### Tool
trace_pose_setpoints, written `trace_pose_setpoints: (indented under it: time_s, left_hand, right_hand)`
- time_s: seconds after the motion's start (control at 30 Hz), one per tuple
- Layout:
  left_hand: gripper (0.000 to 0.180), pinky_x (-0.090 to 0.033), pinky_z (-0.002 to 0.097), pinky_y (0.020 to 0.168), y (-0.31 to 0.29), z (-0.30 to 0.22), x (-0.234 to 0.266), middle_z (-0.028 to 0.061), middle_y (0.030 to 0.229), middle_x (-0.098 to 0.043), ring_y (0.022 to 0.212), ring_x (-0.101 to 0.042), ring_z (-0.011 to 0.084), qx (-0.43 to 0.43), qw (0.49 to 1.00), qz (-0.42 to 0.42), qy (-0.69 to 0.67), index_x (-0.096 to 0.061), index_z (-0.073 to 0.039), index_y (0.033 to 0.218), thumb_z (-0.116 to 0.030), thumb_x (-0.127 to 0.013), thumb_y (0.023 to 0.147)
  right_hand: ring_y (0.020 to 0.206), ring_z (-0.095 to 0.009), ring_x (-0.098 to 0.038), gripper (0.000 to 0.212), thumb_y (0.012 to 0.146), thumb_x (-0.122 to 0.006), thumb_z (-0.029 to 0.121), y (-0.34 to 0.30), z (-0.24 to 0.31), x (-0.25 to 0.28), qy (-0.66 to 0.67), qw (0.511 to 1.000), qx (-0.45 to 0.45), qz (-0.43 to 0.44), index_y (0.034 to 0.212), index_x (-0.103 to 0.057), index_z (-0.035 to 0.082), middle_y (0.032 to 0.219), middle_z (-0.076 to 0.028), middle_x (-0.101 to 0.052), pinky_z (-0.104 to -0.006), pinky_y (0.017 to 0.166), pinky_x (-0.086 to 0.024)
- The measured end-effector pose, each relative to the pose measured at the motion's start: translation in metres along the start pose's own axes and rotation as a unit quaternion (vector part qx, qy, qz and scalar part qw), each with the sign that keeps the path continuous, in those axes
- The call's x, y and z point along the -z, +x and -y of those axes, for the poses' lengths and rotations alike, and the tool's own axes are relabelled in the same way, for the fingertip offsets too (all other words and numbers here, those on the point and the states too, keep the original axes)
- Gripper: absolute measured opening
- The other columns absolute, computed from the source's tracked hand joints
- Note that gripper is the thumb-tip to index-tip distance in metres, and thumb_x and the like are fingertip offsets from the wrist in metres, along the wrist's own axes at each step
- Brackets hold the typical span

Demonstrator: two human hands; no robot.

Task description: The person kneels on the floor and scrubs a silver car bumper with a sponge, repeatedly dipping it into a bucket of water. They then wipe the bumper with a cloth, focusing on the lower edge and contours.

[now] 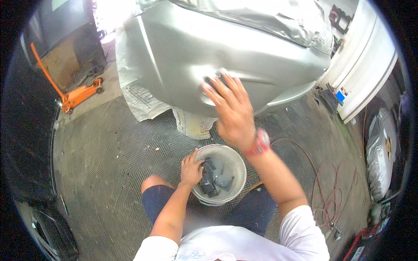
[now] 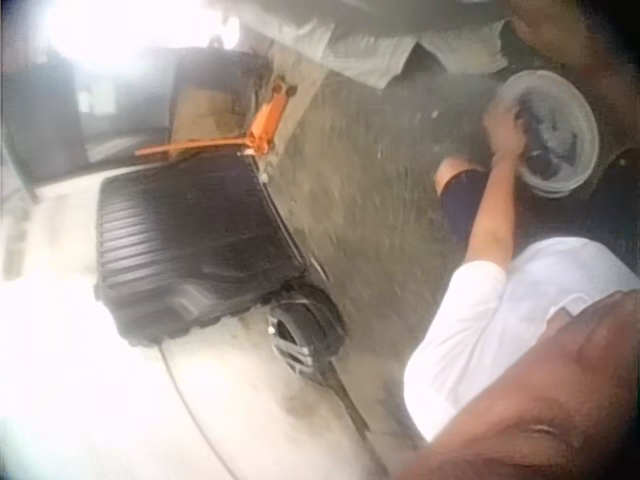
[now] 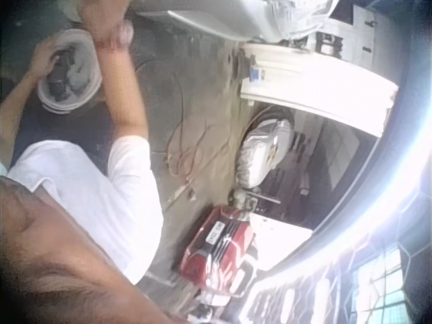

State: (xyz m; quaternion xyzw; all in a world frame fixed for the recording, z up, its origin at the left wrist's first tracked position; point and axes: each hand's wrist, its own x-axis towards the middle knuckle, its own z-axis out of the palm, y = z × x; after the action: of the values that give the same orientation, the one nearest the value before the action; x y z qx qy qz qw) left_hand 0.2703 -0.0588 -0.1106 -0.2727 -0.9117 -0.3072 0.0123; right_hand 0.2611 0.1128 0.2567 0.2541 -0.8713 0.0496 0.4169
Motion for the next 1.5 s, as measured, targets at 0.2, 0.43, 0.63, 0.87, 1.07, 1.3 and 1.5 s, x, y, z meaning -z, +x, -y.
trace_pose_setpoints:
  time_s: [0.2,0.43,0.63,0.87,1.07,1.3,1.5]
  left_hand:
    - [0.036,-0.036,0.0539,0.129,0.004,-0.009,0.011,0.0104,0.177,-0.042,0.156,-0.046,0.0371,-0.01,1.0,-0.006,0.001,-0.084,-0.016,0.127,-0.019,-0.084,0.092]
    - [0.036,-0.04,0.0548,0.125,0.011,-0.021,0.012,0.0134,0.174,-0.046,0.153,-0.048,0.0388,0.005,0.999,0.003,-0.035,-0.083,-0.014,0.128,-0.019,-0.084,0.091]
    - [0.035,-0.042,0.0555,0.124,0.008,-0.013,0.019,0.0139,0.173,-0.047,0.15,-0.05,0.0402,0.019,1.0,0.001,-0.019,-0.084,-0.013,0.126,-0.018,-0.083,0.092]
    - [0.035,-0.042,0.0545,0.125,0.003,-0.003,0.018,0.0146,0.172,-0.047,0.151,-0.051,0.0402,0.011,0.999,-0.021,-0.023,-0.084,-0.012,0.126,-0.016,-0.083,0.091]
    - [0.034,-0.043,0.0519,0.126,0.012,-0.018,0.013,0.0136,0.174,-0.045,0.153,-0.049,0.0402,0.008,0.999,0.0,-0.053,-0.084,-0.013,0.124,-0.018,-0.084,0.091]
    - [0.034,-0.042,0.0524,0.127,0.004,-0.005,0.012,0.0124,0.175,-0.043,0.155,-0.047,0.0392,0.012,0.998,-0.006,-0.064,-0.083,-0.013,0.126,-0.019,-0.083,0.092]
    - [0.034,-0.043,0.0526,0.127,0.005,-0.004,0.008,0.0098,0.176,-0.043,0.154,-0.048,0.0378,0.02,0.997,0.003,-0.08,-0.082,-0.014,0.127,-0.018,-0.081,0.094]
  right_hand:
    - [0.167,-0.029,-0.037,0.08,0.09,-0.057,-0.001,0.05,-0.088,-0.052,-0.115,0.966,0.201,0.111,0.169,-0.048,0.011,0.177,-0.012,-0.045,-0.0545,0.141,-0.021]
    - [0.17,-0.023,-0.031,0.08,0.095,-0.056,0.006,-0.12,-0.294,0.106,-0.353,0.898,0.105,0.24,0.173,-0.042,0.016,0.182,-0.008,-0.039,-0.0532,0.142,-0.015]
    - [0.171,-0.025,-0.029,0.07,0.115,-0.053,0.046,0.021,-0.154,-0.027,-0.168,0.94,0.281,0.099,0.173,-0.042,0.009,0.18,-0.012,-0.04,-0.0473,0.142,-0.015]
    - [0.172,-0.025,-0.022,0.077,0.115,-0.044,0.058,0.064,-0.137,-0.034,-0.189,0.927,0.292,0.139,0.175,-0.038,0.01,0.183,-0.01,-0.035,-0.046,0.143,-0.009]
    - [0.172,-0.025,-0.025,0.078,0.111,-0.055,0.05,0.014,-0.194,0.025,-0.262,0.929,0.226,0.131,0.176,-0.034,0.012,0.184,-0.009,-0.034,-0.0508,0.143,-0.012]
    - [0.169,-0.028,-0.032,0.074,0.11,-0.062,0.035,0.156,-0.06,-0.068,-0.206,0.97,0.112,0.057,0.172,-0.038,0.001,0.178,-0.018,-0.04,-0.0481,0.14,-0.024]
    - [0.166,-0.034,-0.035,0.066,0.107,-0.06,0.026,0.177,-0.045,-0.085,-0.298,0.94,0.125,0.108,0.165,-0.048,-0.004,0.17,-0.027,-0.048,-0.05,0.137,-0.029]
